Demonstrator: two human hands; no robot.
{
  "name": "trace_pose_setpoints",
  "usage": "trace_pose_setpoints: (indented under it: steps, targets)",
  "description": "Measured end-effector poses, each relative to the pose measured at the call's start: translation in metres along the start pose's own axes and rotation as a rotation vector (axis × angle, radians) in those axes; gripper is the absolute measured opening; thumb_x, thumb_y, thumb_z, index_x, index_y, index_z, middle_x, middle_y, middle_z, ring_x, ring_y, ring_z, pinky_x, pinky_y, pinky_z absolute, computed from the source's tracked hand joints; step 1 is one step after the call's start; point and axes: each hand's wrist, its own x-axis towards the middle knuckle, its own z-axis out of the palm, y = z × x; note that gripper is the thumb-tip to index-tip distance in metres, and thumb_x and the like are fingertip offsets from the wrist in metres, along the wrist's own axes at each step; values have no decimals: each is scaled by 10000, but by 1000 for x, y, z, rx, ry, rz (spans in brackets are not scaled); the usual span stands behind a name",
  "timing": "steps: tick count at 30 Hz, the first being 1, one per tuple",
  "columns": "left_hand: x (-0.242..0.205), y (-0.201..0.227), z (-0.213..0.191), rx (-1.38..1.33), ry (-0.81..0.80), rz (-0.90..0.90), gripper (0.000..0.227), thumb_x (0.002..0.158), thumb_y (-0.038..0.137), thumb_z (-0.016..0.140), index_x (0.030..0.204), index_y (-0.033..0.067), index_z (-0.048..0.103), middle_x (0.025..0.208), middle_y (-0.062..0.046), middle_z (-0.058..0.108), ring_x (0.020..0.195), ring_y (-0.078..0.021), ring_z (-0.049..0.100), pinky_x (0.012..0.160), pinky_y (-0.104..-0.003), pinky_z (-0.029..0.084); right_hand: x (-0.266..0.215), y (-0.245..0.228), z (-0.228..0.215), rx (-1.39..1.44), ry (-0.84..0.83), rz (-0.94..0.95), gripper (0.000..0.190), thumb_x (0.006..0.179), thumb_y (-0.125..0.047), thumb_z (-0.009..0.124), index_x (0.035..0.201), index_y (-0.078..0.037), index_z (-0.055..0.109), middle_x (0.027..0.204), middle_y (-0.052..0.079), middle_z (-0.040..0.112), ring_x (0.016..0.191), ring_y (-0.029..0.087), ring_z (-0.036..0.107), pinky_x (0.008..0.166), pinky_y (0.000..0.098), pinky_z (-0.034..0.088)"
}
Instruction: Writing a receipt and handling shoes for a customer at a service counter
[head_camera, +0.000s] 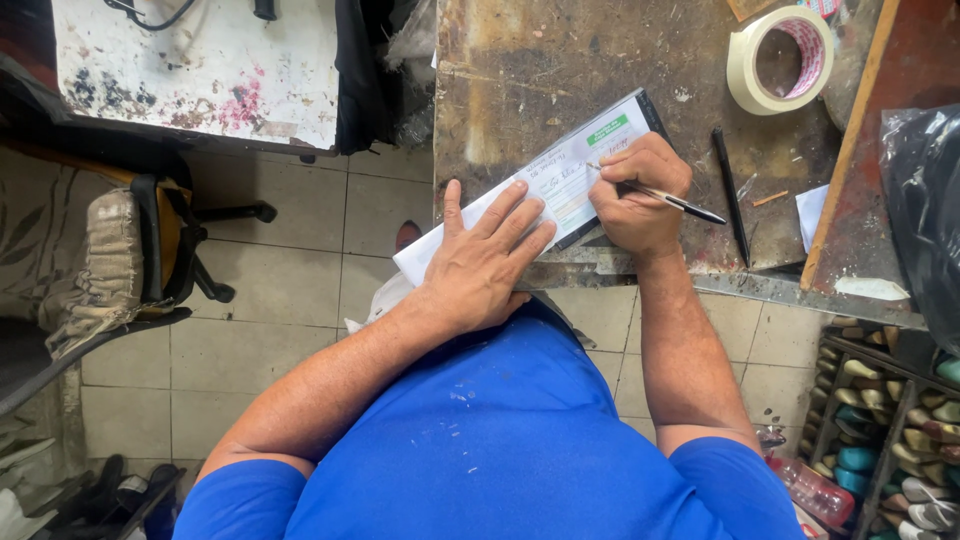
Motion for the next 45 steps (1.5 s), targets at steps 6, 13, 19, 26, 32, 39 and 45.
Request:
trace_pose_setpoints:
  steps: [6,13,19,26,32,39,45]
  targets:
    - [1,0,0,-2,-4,2,872,724,363,863,1483,149,491,1555,-138,406,1535,-339,204,1103,-851,-4,1,2,1,-5,17,-4,181,735,179,717,765,2,692,840,189,677,661,282,655,495,303,432]
    - [1,1,-1,-7,-11,-2,879,718,356,868,1483,151,486,1549,-143,411,1531,-345,208,1101,-857,-6,1,3,-1,-14,28,-27,191,742,194,699,780,6,692,845,193,670,707,339,674,538,330,466]
    - [1,1,-1,2,-16,-7,878,716,374,865,1478,159,487,1559,-132,406,1537,-334,202,1105,-857,7,0,6,0,-6,45,-37,192,746,193,704,786,6,690,844,196,669,735,366,690,555,328,483]
    - [0,1,-2,10,-18,-17,876,717,381,864,1478,169,486,1563,-125,405,1536,-327,205,1110,-851,20,-1,8,-2,-4,51,-9,188,734,179,694,773,-4,673,839,168,650,713,309,667,567,321,466]
    - [0,2,0,5,-24,-18,876,720,377,863,1481,168,484,1570,-127,401,1539,-328,197,1110,-850,9,-2,7,-1,-16,44,8,188,733,176,687,763,-9,671,823,161,644,704,309,664,572,320,466]
    - [0,0,1,9,-16,-13,883,718,380,860,1486,169,479,1563,-123,400,1538,-327,194,1107,-855,-6,-3,8,-2,41,43,-4,199,737,189,706,768,-6,682,842,172,660,730,334,679,585,321,478]
    - [0,1,-2,4,-17,-11,878,728,373,860,1488,163,475,1563,-128,397,1536,-331,195,1107,-853,-7,5,0,-1,25,-10,13,196,751,186,699,771,-8,677,836,174,666,715,324,672,592,331,484]
